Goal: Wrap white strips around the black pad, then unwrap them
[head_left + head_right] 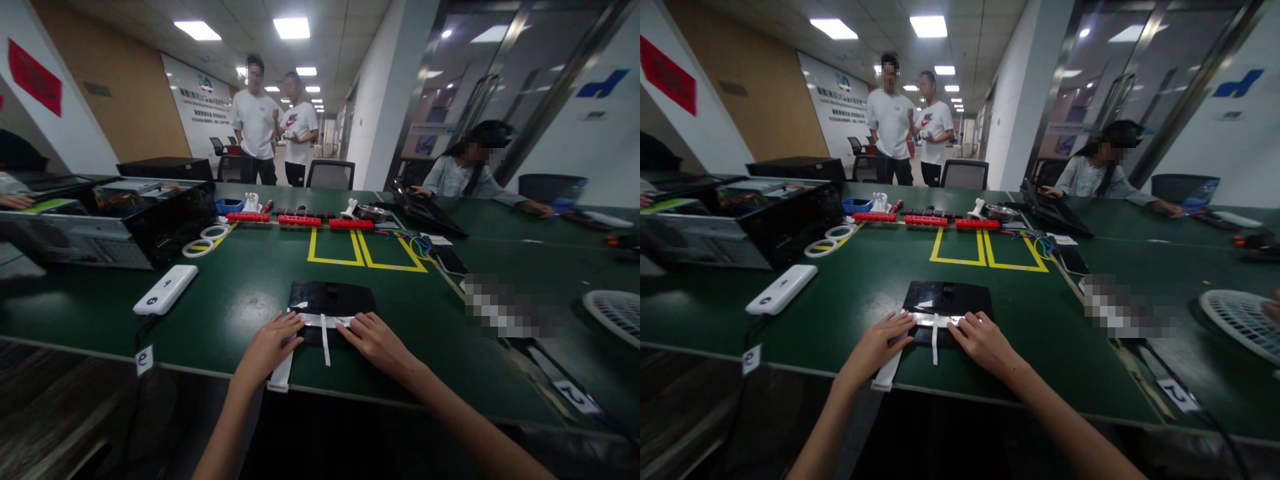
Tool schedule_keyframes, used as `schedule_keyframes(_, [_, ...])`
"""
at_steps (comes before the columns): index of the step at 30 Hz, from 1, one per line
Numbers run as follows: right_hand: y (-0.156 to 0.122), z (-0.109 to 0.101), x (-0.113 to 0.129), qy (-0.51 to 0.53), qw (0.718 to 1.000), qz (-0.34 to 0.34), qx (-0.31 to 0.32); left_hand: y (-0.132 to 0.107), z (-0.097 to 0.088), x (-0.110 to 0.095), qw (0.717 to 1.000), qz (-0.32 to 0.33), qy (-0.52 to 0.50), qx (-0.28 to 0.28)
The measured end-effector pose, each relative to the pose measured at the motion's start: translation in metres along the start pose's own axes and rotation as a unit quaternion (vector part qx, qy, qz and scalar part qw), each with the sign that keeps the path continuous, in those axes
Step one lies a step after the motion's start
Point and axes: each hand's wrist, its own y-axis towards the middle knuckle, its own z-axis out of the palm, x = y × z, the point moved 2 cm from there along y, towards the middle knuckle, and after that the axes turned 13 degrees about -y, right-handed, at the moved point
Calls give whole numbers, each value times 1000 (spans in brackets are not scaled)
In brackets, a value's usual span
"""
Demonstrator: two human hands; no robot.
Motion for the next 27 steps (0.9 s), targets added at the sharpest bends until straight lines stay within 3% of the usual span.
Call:
schedule_keyframes(11, [-3,7,2,15,999,-1,29,1,2,0,999,-28,-28,9])
schedule_keyframes(15, [-6,11,2,64,995,45,56,2,2,-1,999,-37,-27,11])
schedule_keyframes(27, [11,-5,11,145,982,75,93,1,5,-5,999,-45,4,-14])
